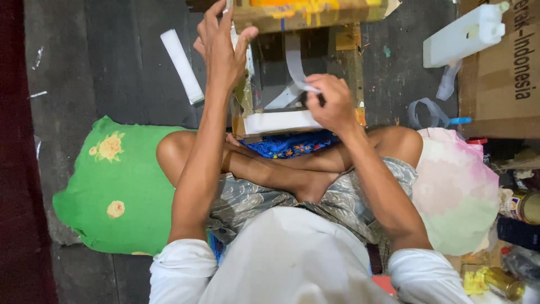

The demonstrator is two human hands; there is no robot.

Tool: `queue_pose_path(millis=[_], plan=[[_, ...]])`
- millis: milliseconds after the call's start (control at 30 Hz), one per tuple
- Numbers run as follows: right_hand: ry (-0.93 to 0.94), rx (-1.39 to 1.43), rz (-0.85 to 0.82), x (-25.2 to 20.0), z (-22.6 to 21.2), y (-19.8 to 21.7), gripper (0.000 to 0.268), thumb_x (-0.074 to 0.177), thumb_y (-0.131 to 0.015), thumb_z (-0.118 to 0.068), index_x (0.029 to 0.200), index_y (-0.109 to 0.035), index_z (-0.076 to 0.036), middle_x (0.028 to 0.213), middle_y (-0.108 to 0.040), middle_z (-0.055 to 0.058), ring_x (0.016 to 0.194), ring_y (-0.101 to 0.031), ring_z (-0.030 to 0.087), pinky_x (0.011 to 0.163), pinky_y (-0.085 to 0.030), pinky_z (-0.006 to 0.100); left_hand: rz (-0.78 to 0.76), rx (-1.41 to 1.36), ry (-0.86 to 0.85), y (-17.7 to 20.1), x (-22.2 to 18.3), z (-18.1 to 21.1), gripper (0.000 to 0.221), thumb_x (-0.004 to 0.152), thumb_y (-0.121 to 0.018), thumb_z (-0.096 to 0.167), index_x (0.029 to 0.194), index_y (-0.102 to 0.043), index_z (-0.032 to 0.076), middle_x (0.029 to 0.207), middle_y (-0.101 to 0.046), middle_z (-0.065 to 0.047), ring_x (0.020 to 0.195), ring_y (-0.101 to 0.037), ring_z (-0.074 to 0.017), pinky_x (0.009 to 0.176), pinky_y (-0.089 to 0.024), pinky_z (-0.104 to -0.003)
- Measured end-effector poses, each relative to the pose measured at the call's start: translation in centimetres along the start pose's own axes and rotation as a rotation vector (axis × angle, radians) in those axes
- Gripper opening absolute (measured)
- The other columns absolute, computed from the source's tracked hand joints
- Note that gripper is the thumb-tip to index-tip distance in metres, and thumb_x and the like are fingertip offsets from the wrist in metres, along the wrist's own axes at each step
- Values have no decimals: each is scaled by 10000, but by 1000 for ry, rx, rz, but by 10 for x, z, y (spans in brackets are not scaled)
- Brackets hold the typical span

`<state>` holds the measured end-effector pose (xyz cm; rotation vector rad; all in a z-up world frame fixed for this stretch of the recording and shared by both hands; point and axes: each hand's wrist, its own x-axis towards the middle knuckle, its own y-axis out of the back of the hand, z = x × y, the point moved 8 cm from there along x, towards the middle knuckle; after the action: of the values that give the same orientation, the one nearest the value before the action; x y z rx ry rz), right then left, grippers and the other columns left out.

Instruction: Applying orange ink to white substrate strips using a manual screen printing press and a squeegee.

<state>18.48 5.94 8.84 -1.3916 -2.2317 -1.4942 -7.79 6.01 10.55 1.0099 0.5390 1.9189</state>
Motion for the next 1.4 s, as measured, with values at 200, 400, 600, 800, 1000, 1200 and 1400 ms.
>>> queue_pose_path(millis=[200, 400, 600, 800, 1000, 1200, 1400], plan=[[-131, 288, 250, 21, -7, 73, 107, 967, -475, 112, 1000, -539, 33, 925, -721, 216, 592, -670, 246, 533, -534, 326, -151, 82, 26, -28, -39, -24, 911, 851, -567, 840, 1404, -678, 126, 1515, -410, -122, 1350, -357, -353, 902, -254, -462], [-22, 300, 350, 69, -4, 61, 115, 1130, -549, -101, 1144, -555, 13, 838, -698, 176, 771, -794, 295, 658, -602, 366, -94, 136, 86, -89, -91, -74, 871, 773, -643, 834, 1344, -662, 177, 1564, -413, -133, 1359, -403, -375, 918, -272, -499], [-67, 457, 286, 137, -28, -29, 93, 1069, -576, -79, 1113, -634, -21, 967, -714, 110, 953, -802, 227, 672, -654, 313, -235, 32, 141, -88, -95, -102, 711, 872, -842, 552, 1443, -575, 222, 1621, -286, -107, 1408, -333, -394, 1013, -340, -571], [66, 460, 33, 172, -71, -170, 347, 984, -552, 63, 1277, -714, -27, 1263, -734, 123, 1190, -703, 220, 1009, -545, 329, 121, -22, 439, -10, -74, -292, 262, 967, -659, 213, 1187, -686, 72, 1001, -683, -124, 977, -657, -359, 894, -494, -464], [227, 421, -282, 134, -61, -323, 392, 929, -543, 109, 1282, -688, 20, 1336, -672, 227, 1255, -649, 383, 1004, -540, 430, 116, -215, 767, -61, -121, -422, 325, 980, -540, 360, 990, -739, 104, 1000, -804, -122, 986, -754, -310, 823, -537, -399], [68, 347, -594, 117, -66, -358, 363, 800, -489, 176, 1017, -733, 17, 1156, -759, 154, 1242, -650, 350, 902, -539, 392, -42, -348, 1048, -50, -110, -384, 572, 982, -453, 411, 1323, -643, -8, 1342, -694, -170, 1248, -669, -302, 1038, -499, -365], [252, 77, -778, 89, -51, -384, 428, 814, -575, 11, 1189, -766, -68, 1332, -705, 115, 1226, -640, 393, 957, -530, 525, 48, -336, 928, -25, -86, -363, 342, 1034, -467, 262, 708, -427, 167, 684, -471, 51, 668, -441, -110, 618, -362, -352]])
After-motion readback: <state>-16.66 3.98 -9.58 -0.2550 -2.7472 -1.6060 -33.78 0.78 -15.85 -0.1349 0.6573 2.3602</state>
